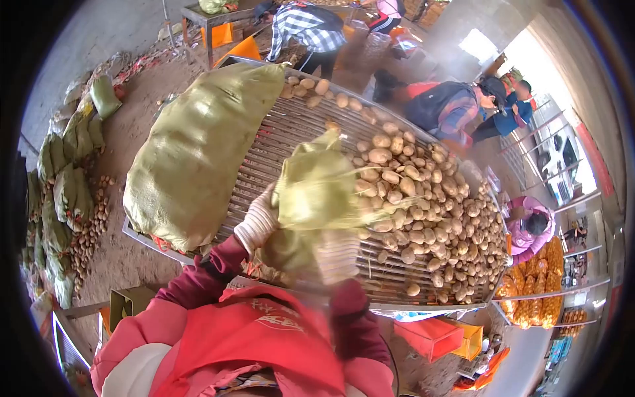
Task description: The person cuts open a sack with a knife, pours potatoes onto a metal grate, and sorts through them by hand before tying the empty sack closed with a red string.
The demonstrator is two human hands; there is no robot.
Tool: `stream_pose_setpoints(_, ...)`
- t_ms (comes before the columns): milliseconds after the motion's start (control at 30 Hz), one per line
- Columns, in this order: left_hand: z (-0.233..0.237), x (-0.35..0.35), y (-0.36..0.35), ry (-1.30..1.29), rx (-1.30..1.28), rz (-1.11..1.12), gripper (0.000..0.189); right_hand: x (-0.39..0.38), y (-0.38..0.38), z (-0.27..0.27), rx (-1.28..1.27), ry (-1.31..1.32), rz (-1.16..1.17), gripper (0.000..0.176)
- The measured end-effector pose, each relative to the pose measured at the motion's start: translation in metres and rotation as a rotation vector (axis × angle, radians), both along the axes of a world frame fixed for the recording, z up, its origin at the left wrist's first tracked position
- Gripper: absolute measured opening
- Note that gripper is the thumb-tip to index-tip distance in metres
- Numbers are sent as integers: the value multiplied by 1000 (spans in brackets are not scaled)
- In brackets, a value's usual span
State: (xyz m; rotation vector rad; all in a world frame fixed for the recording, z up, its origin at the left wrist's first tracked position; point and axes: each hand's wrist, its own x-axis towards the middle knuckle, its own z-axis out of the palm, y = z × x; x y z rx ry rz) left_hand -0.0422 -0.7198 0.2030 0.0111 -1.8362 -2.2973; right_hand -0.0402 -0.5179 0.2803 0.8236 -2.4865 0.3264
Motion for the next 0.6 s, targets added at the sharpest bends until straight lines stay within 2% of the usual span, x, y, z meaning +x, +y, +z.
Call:
stream_pose_setpoints(33,5,0,-1,-76,367,-140,41,8,-13,14,2,7,33,24)
stream_pose_setpoints(67,58,20,-2,-85,440,-286,45,12,-25,27,3,13,65,23)
stream_pose_setpoints(133,72,37,-21,-303,813,-509,55,13,-30,26,51,-39,66,23)
stream_pose_setpoints(200,89,43,-18,-281,956,-524,61,17,-26,7,144,-162,-2,25)
stream_pose_setpoints(233,92,47,-17,-271,1029,-528,64,21,-34,14,232,-307,-10,27)
stream_pose_setpoints(267,62,46,-16,-212,960,-453,66,27,-46,28,323,-452,-16,29)
stream_pose_setpoints(300,36,48,-18,-232,943,-473,60,33,-53,36,357,-470,29,28)
stream_pose_setpoints(333,42,54,-18,-346,919,-399,55,38,-60,43,388,-488,74,28)
stream_pose_setpoints(367,47,59,-19,-461,897,-325,50,46,-62,44,357,-381,167,26)
stream_pose_setpoints(400,39,48,-18,-438,812,-345,44,55,-64,44,324,-278,258,23)
stream_pose_setpoints(433,33,47,-17,-442,826,-250,41,63,-69,43,358,-342,163,27)
stream_pose_setpoints(533,52,52,-25,-498,805,-77,27,60,-34,18,-225,-362,215,36)
stream_pose_setpoints(567,43,53,-24,-435,993,-22,25,48,-39,51,-685,-715,383,39)
stream_pose_setpoints(600,37,60,-26,-437,1024,-16,26,48,-34,42,-917,-712,188,44)
